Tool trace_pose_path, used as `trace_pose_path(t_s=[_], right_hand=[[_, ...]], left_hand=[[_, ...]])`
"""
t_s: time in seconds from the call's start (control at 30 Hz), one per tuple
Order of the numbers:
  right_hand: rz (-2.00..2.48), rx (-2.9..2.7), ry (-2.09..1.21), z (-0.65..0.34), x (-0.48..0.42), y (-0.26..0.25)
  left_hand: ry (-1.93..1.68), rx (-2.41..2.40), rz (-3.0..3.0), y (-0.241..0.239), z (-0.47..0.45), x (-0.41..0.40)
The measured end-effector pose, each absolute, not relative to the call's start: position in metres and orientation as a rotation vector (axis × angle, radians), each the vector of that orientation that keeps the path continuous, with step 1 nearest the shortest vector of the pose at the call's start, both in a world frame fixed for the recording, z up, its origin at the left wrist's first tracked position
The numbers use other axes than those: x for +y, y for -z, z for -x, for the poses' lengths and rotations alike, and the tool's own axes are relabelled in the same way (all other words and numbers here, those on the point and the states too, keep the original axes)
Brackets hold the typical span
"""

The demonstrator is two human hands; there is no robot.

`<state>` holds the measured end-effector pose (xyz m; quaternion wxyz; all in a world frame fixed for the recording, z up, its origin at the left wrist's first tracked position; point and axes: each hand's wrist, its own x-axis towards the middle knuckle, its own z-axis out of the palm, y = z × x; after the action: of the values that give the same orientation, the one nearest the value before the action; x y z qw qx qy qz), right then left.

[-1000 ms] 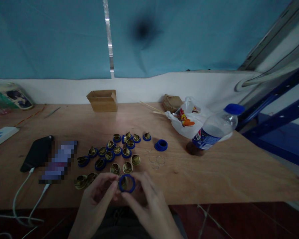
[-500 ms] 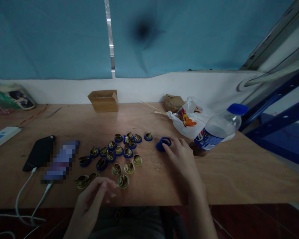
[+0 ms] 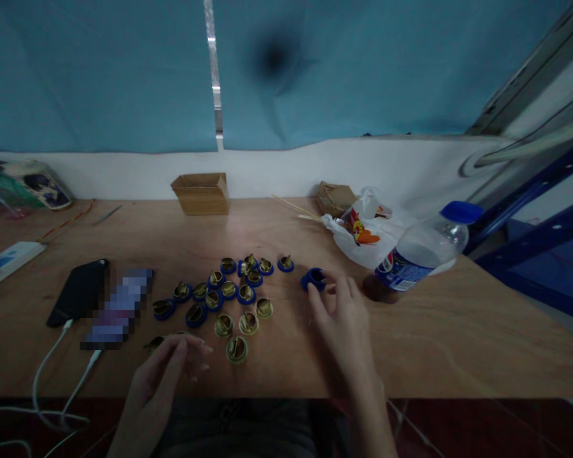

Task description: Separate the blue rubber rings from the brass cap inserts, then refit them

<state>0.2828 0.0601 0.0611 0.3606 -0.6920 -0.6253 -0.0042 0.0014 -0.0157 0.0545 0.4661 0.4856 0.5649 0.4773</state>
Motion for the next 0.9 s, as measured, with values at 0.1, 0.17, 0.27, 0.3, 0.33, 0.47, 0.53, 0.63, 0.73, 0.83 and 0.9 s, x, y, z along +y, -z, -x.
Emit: trace_pose_path(t_s=[0.1,0.17,0.27,0.3,0.33,0.47,0.53,0.63,0.73,0.83,0.9], right_hand=[[1.607,-1.878,-0.267,-0.252,0.051,-0.060],[1.502,-2.033,-0.369,-0.238,0.052,-0.056],[1.460,-2.090,-0.396,-0.233,0.059,-0.056],[1.460,-2.086,-0.388,-0.234,0.060,-0.059],[1.456,-2.072,-0.383,-0.236,0.060,-0.063],[1.381,-1.781,-0.515,-0.237,0.047,-0.085],[1.320,-1.517,-0.744,-0.230,0.035,-0.090],[1.169,-1.108,-1.241,-0.209,0.020,-0.083],[1.012,-0.636,-1.593,-0.181,0.008,-0.067],[0.952,-0.560,-1.741,-0.157,-0.004,-0.053],[0.961,-0.644,-1.700,-0.145,-0.011,-0.048]], left_hand=[[-1.156,1.386,-1.230,-0.054,-0.002,-0.015],[-1.166,1.395,-1.222,-0.057,-0.004,-0.015],[-1.180,1.401,-1.188,-0.061,-0.007,-0.017],[-1.188,1.399,-1.180,-0.062,-0.008,-0.018],[-1.191,1.394,-1.178,-0.062,-0.008,-0.018],[-1.197,1.345,-1.227,-0.057,-0.010,-0.021],[-1.213,1.303,-1.336,-0.054,-0.013,-0.022],[-1.206,1.220,-1.607,-0.050,-0.017,-0.021],[-1.136,1.169,-1.872,-0.048,-0.018,-0.018],[-1.102,1.197,-2.011,-0.047,-0.018,-0.018],[-1.104,1.203,-2.067,-0.046,-0.018,-0.020]])
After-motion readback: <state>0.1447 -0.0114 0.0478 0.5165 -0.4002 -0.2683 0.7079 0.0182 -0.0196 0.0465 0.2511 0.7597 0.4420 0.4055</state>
